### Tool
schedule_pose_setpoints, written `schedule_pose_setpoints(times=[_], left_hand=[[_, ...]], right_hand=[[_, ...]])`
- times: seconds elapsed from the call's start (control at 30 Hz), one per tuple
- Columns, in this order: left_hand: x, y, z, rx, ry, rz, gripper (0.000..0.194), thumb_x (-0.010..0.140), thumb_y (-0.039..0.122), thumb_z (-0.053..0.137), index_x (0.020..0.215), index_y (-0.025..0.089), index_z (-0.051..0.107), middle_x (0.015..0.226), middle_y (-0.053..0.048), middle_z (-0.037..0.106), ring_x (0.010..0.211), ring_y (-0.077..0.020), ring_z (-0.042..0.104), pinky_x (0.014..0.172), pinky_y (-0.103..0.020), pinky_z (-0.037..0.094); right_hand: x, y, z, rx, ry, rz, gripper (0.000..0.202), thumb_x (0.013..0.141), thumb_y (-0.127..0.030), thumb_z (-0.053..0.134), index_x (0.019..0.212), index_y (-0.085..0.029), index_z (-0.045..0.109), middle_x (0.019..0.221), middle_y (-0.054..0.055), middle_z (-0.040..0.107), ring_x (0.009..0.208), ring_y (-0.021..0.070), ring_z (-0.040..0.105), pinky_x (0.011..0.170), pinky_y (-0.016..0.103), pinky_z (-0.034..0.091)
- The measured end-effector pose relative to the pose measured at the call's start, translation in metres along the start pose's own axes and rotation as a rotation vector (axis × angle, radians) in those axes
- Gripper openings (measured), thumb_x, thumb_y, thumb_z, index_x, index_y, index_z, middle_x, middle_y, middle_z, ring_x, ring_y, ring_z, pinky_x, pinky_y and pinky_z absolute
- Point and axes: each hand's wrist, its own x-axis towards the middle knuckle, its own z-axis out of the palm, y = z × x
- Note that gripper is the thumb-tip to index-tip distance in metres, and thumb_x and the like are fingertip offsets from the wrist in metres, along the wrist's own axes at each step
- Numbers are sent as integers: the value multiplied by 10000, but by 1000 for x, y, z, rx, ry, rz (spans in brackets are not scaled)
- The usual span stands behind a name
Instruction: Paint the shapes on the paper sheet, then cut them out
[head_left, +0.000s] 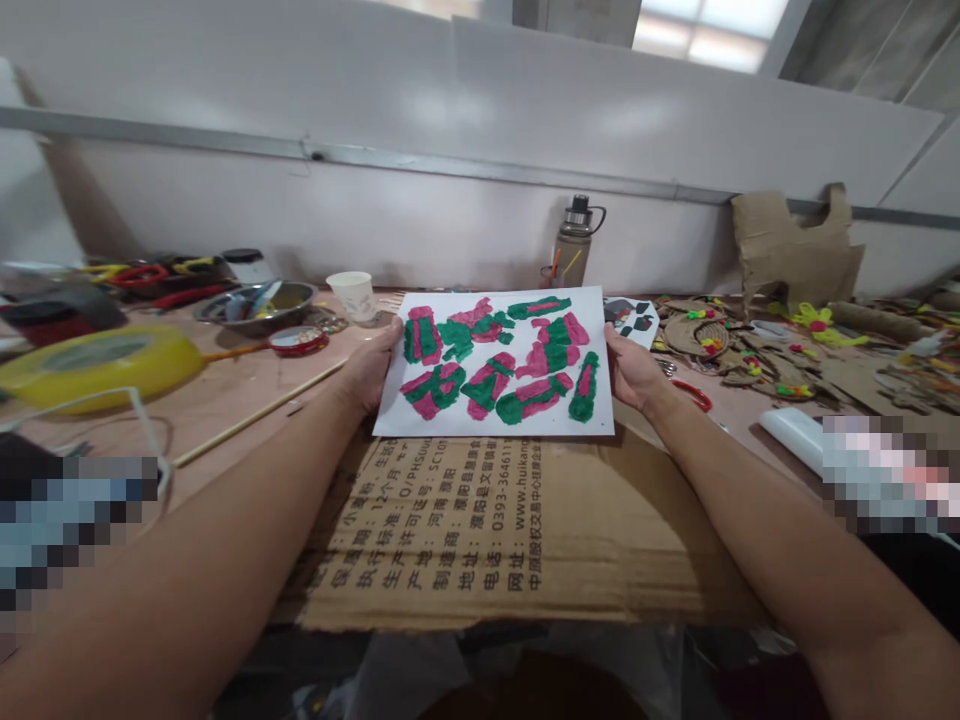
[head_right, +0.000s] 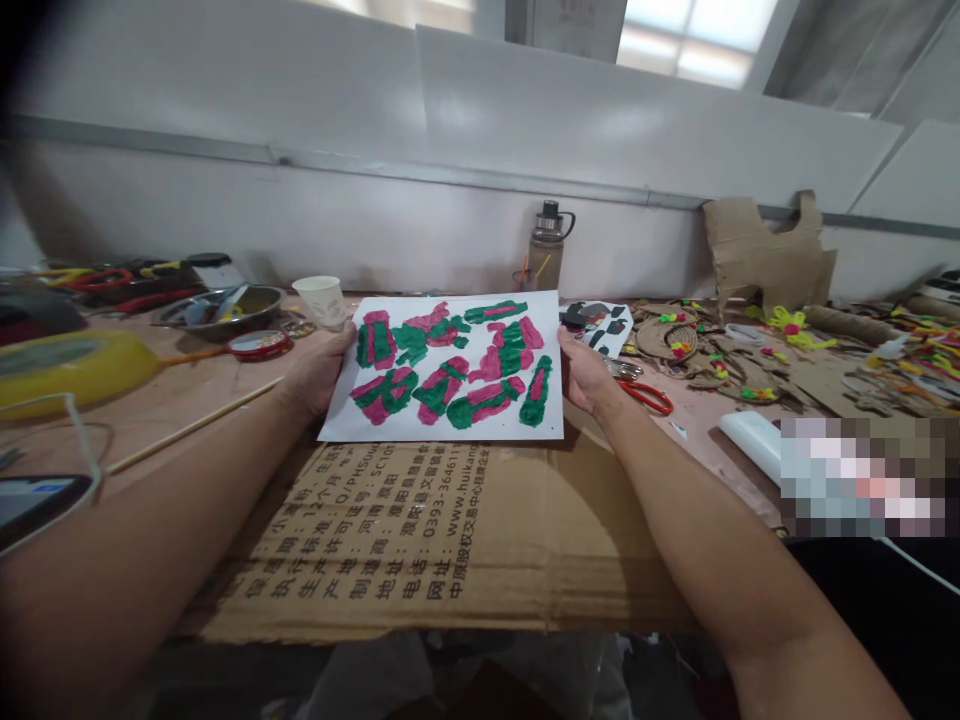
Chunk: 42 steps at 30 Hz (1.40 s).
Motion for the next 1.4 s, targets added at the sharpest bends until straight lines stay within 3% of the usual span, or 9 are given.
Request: schedule_pose_setpoints(times=[0.13, 0.3, 0.6, 0.8, 0.97, 1.27, 1.4], left_hand=[[2, -2, -3, 10, -41, -12, 477, 1140, 403, 519, 1561, 214, 636, 1014, -89, 874, 1016, -380, 850, 954, -543, 706], [3, -4, -2, 3, -82, 15, 559, 1160, 445, 487, 1570, 81, 596, 1053, -144, 870, 946, -323, 856, 1048, -499, 657], [-10, 0, 8, 124, -103, -101, 672, 1191, 513, 284, 1497, 60, 674, 1089, -156, 864, 995, -310, 828, 952, -439, 654], [3, -2, -2, 113, -98, -112, 749, 1170, 595, 266, 1413, 59, 730, 983, -179, 854, 898, -329, 828, 854, -435, 679], [12, -6, -11, 69, -105, -137, 742, 1158, 625, 307, 1431, 83, 734, 956, -184, 844, 954, -380, 827, 874, -514, 689], [6, -5, -9, 100, -157, -112, 760, 1145, 668, 276, 1451, 123, 709, 911, -143, 842, 878, -338, 832, 916, -494, 686], [8, -4, -8, 105, -148, -139, 800, 1159, 650, 216, 1490, 95, 686, 900, -141, 839, 908, -346, 837, 897, -483, 690]], right_hand=[[1, -1, 0, 20, 21, 21, 275, 1144, -306, 533, 1057, -222, 780, 974, 66, 901, 944, 268, 865, 961, 452, 719], [-1, -3, 3, 36, 32, 27, 298, 1157, -262, 498, 1069, -204, 777, 980, 67, 902, 932, 247, 862, 951, 414, 721], [-3, 1, 5, -10, 116, 44, 284, 1156, -203, 533, 980, -209, 756, 859, 26, 876, 741, 191, 818, 765, 305, 701], [-9, 0, 10, -23, 105, 50, 356, 1183, -265, 477, 987, -197, 765, 835, 45, 871, 735, 209, 814, 737, 330, 701], [-11, -3, 13, -16, 110, 40, 364, 1167, -220, 511, 888, -194, 744, 760, 18, 843, 647, 174, 772, 675, 281, 676], [-9, 0, 13, 4, 125, -28, 304, 1138, -165, 523, 943, -219, 750, 919, 22, 886, 831, 196, 833, 826, 312, 702], [-6, 2, 11, -33, 146, -17, 287, 1144, -236, 570, 918, -219, 746, 879, 7, 876, 757, 169, 807, 761, 266, 677]])
